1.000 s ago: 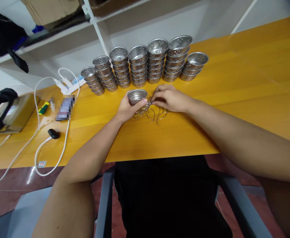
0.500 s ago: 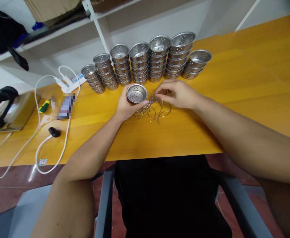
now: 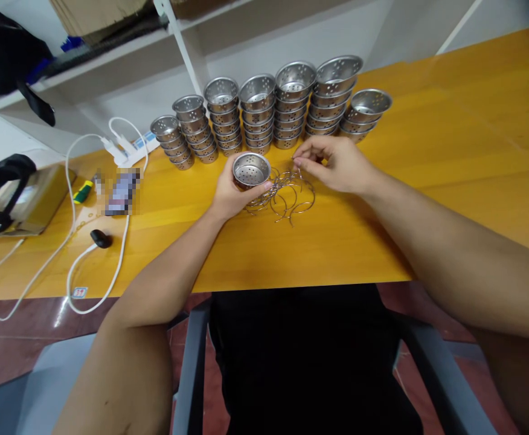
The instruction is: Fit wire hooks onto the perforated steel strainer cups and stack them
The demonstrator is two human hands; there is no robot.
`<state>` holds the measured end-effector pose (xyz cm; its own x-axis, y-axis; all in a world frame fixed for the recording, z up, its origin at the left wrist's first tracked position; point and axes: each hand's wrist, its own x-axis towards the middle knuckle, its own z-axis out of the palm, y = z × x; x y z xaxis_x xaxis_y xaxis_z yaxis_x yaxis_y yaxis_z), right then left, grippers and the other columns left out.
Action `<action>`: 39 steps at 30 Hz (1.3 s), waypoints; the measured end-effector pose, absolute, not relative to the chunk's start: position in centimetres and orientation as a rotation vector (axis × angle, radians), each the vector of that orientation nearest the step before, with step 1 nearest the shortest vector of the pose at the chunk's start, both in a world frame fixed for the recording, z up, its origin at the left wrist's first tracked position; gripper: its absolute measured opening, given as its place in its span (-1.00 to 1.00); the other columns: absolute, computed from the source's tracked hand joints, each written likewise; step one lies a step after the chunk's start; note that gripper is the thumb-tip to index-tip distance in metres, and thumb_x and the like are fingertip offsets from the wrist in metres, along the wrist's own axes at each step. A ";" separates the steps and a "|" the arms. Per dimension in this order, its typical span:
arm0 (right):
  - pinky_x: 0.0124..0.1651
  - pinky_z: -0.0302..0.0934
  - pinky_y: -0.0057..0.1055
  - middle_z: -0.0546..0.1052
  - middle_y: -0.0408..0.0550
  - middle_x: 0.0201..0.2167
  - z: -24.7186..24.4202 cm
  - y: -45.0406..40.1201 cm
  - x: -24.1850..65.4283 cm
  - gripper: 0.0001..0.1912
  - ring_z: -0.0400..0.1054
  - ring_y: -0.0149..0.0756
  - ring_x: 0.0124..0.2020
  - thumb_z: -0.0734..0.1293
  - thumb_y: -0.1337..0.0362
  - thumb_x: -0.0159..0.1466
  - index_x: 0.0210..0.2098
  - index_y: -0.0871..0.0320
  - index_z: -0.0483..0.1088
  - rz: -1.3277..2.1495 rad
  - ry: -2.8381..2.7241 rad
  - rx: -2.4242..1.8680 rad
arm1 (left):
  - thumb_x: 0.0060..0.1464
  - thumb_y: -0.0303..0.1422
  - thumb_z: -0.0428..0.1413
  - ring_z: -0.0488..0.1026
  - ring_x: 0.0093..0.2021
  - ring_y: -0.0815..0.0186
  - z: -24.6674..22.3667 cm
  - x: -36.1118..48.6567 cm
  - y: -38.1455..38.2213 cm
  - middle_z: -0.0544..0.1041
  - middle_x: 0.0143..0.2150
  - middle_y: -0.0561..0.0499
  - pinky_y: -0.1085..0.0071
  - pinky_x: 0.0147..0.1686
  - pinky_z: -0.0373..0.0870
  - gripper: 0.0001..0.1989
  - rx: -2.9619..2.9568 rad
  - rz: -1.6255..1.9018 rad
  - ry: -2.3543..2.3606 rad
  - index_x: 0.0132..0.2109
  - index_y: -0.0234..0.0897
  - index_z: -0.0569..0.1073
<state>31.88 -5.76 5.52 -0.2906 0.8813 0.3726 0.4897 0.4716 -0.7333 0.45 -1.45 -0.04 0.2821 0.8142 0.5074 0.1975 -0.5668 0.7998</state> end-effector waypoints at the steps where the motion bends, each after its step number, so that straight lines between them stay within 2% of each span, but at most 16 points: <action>1: 0.07 0.64 0.36 0.80 0.18 -0.10 5.5 -5.7 31.9 -0.42 0.62 0.20 -0.15 0.48 -0.43 0.54 0.03 -0.06 0.69 0.621 -1.933 -1.157 | -0.03 0.38 0.74 0.72 0.40 -0.13 0.0 0.5 -1.5 0.69 0.32 -0.17 -0.15 0.54 0.69 0.07 1.937 1.294 0.902 0.37 -0.08 0.56; 4: -0.01 0.63 0.32 0.79 0.19 -0.11 5.1 -5.3 32.2 -0.41 0.60 0.16 -0.20 0.50 -0.40 0.51 0.05 -0.02 0.71 0.606 -1.913 -1.165 | 0.01 0.31 0.75 0.70 0.43 -0.13 0.1 0.6 -1.5 0.68 0.35 -0.18 -0.14 0.56 0.69 0.02 1.924 1.313 0.908 0.38 -0.06 0.55; 7: 0.01 0.64 0.32 0.80 0.17 -0.10 4.6 -4.9 32.6 -0.39 0.62 0.16 -0.20 0.50 -0.40 0.51 0.11 -0.02 0.76 0.589 -1.894 -1.179 | 0.04 0.18 0.77 0.69 0.48 -0.14 0.1 0.6 -1.4 0.67 0.40 -0.18 -0.14 0.61 0.67 -0.01 1.910 1.351 0.931 0.42 -0.05 0.54; 13: 0.06 0.68 0.32 0.79 0.15 -0.08 3.7 -4.1 33.2 -0.28 0.71 0.24 -0.11 0.49 -0.55 0.51 0.14 -0.05 0.75 0.535 -1.825 -1.183 | 0.00 0.07 0.82 0.70 0.45 -0.16 0.2 0.5 -1.6 0.69 0.34 -0.17 -0.20 0.59 0.70 -0.04 1.939 1.342 0.933 0.37 -0.08 0.56; 16: -0.09 0.66 0.23 0.79 0.15 -0.05 3.4 -3.7 33.3 -0.14 0.69 0.18 -0.18 0.44 -0.70 0.46 0.18 -0.09 0.67 0.597 -1.745 -1.164 | -0.02 0.03 0.83 0.72 0.42 -0.15 0.3 0.5 -1.6 0.70 0.33 -0.15 -0.20 0.56 0.73 -0.05 1.912 1.337 0.935 0.36 -0.06 0.56; 19: -0.20 0.60 0.18 0.78 0.15 -0.09 3.4 -3.7 33.3 -0.06 0.59 0.09 -0.28 0.39 -0.79 0.42 0.24 -0.13 0.60 0.657 -1.665 -1.166 | 0.04 0.11 0.78 0.71 0.45 -0.14 0.2 0.3 -1.4 0.69 0.37 -0.16 -0.16 0.58 0.71 -0.02 1.900 1.341 0.950 0.42 -0.04 0.53; 23: 0.05 0.64 0.29 0.78 0.15 -0.03 3.6 -3.8 33.4 -0.14 0.63 0.19 -0.06 0.33 -0.73 0.51 0.30 -0.19 0.60 0.619 -1.696 -1.164 | 0.13 0.27 0.68 0.68 0.52 -0.16 -0.2 0.0 -0.9 0.65 0.42 -0.18 -0.13 0.59 0.67 0.03 1.912 1.321 0.856 0.51 -0.01 0.46; 27: 0.16 0.63 0.39 0.79 0.26 0.01 3.9 -3.7 33.5 -0.09 0.66 0.26 0.00 0.38 -0.76 0.45 0.19 -0.09 0.63 0.564 -1.685 -1.155 | 0.16 0.22 0.67 0.68 0.52 -0.14 -0.3 0.1 -0.9 0.64 0.41 -0.16 -0.13 0.59 0.65 0.01 1.887 1.311 0.887 0.54 0.03 0.45; 30: 0.22 0.64 0.44 0.81 0.26 0.07 3.9 -3.7 33.6 -0.09 0.68 0.31 0.06 0.38 -0.74 0.46 0.24 -0.10 0.66 0.572 -1.699 -1.176 | 0.09 0.19 0.72 0.68 0.50 -0.13 0.2 0.3 -1.3 0.63 0.41 -0.16 -0.13 0.59 0.65 0.00 1.916 1.358 0.906 0.49 0.02 0.50; 33: 0.15 0.66 0.44 0.81 0.25 0.10 4.0 -3.9 33.8 -0.13 0.68 0.31 0.04 0.37 -0.71 0.50 0.27 -0.14 0.67 0.613 -1.723 -1.200 | 0.00 0.17 0.78 0.68 0.43 -0.12 0.9 0.1 -1.7 0.65 0.32 -0.13 -0.15 0.59 0.65 -0.09 1.990 1.416 0.921 0.32 -0.03 0.61; 35: 0.08 0.67 0.43 0.80 0.24 0.05 3.9 -4.0 33.9 -0.12 0.66 0.29 -0.02 0.39 -0.71 0.49 0.27 -0.12 0.68 0.634 -1.712 -1.200 | -0.05 0.13 0.81 0.69 0.37 -0.11 1.2 0.0 -1.9 0.65 0.26 -0.11 -0.16 0.57 0.66 -0.13 2.000 1.425 0.957 0.23 -0.06 0.63; 39: 0.06 0.70 0.35 0.75 0.16 -0.16 3.8 -3.8 34.0 -0.13 0.66 0.25 -0.06 0.45 -0.70 0.45 0.23 -0.11 0.69 0.640 -1.662 -1.193 | -0.05 0.08 0.83 0.72 0.32 -0.08 1.2 -0.1 -2.0 0.68 0.22 -0.08 -0.15 0.52 0.71 -0.10 1.938 1.372 0.989 0.25 -0.08 0.60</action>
